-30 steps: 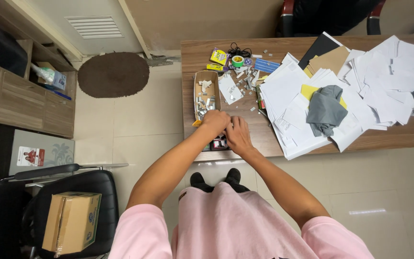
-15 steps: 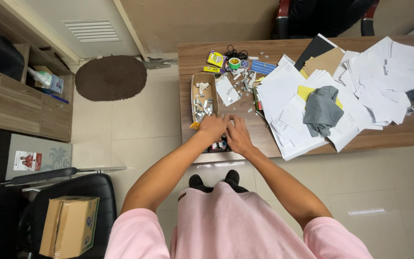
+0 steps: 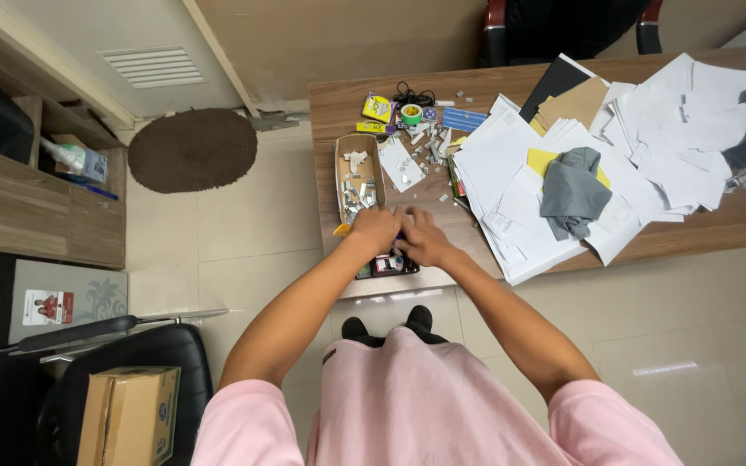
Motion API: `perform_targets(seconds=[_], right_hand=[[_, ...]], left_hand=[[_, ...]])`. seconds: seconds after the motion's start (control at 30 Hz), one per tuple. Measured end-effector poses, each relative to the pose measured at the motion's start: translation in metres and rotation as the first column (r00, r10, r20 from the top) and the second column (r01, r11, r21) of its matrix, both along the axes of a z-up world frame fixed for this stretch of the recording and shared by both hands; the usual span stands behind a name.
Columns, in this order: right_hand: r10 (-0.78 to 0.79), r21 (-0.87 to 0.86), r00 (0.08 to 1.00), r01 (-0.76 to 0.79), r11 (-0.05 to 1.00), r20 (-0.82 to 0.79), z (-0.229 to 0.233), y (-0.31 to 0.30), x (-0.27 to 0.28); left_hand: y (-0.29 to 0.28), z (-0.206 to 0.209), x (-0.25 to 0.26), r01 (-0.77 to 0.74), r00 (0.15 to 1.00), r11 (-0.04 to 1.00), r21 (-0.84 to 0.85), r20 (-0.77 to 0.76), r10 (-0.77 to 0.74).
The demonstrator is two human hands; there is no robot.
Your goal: The person organizes a cluttered desk by sorting various small items, including tape rolls, markers, and small boxes, into a cardboard container. They also move a pile of papers and a grey cloth to clear the workspace.
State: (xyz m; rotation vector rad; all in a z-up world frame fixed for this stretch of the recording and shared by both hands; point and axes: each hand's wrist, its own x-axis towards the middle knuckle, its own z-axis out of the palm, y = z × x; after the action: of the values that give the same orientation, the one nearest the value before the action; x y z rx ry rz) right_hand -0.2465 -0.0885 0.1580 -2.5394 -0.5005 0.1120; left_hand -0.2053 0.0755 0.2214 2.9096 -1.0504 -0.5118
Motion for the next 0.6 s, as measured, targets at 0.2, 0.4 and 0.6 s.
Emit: perform_targets(seconds=[0.2, 0.4, 0.6], right_hand=[[-0.140, 0.112, 0.956, 0.174, 0.978, -0.257, 0.036, -0.039, -0.006], [0.024, 0.159, 1.000, -0.025, 0.987, 0.009, 0.066, 0.002, -0.020], [-0.065, 0.162, 0.985, 0.039, 0.986, 0.163, 0.035, 0.017, -0.027]], left_hand=[[0.014, 0.042, 0.015, -0.015, 0.999, 0.996, -0.085, -0.030, 0.012], [0.013, 0.055, 0.009, -0.018, 1.000, 0.987, -0.159, 0.015, 0.021], [0.015, 0.026, 0.010, -0.071, 0.997, 0.972, -0.225, -0.033, 0.065]])
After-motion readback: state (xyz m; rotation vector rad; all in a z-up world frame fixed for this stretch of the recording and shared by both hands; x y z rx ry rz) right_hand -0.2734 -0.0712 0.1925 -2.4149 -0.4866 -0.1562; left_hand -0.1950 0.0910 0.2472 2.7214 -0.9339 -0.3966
